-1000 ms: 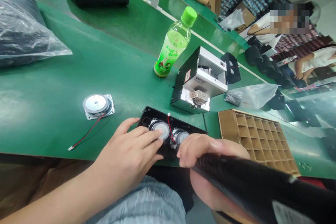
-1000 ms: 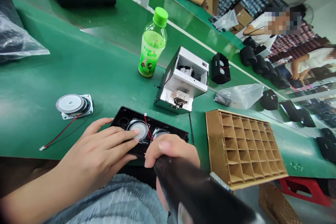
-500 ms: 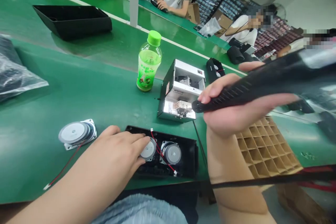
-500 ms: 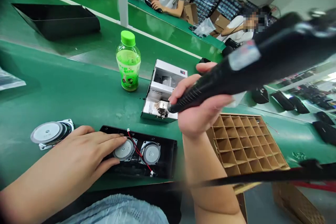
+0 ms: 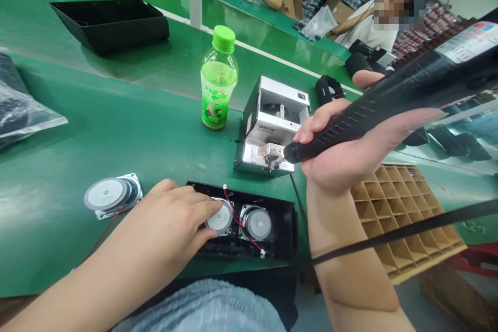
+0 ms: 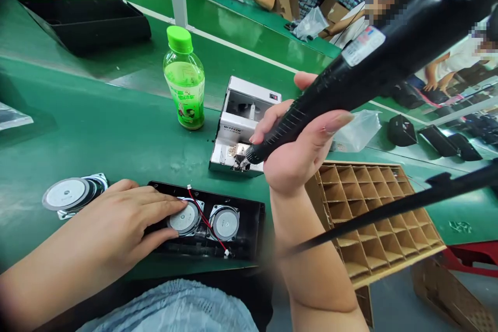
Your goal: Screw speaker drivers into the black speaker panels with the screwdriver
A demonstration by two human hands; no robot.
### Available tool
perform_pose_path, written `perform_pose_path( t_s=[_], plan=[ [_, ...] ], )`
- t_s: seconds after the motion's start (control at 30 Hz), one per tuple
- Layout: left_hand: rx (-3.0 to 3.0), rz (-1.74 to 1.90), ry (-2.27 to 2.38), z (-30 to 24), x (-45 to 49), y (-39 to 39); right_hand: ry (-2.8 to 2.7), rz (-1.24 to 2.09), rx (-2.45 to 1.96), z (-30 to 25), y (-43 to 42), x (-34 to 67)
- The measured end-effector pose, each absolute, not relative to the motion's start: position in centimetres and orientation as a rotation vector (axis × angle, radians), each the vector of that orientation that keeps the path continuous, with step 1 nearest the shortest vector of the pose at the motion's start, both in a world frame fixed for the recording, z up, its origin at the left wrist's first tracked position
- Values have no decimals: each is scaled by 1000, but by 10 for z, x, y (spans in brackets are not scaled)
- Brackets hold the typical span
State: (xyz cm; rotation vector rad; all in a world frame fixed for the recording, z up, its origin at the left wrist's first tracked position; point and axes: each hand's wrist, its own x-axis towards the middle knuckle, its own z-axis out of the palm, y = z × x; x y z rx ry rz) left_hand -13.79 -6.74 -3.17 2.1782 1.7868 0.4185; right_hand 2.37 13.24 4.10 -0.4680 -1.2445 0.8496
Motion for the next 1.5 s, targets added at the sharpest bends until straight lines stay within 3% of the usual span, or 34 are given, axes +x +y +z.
perform_pose_path(
  t_s=[0.53, 1.07, 1.5],
  plan=[
    [2198, 421, 1772, -33, -141, -64, -1249, 1066, -693, 81, 62, 68],
    [2183, 408, 1775, -32, -143, -63, -1162, 1514, -522, 39, 60, 43],
    [2172, 443, 1750, -27, -141, -61, -1216, 1549, -560, 32, 66, 36]
  ],
)
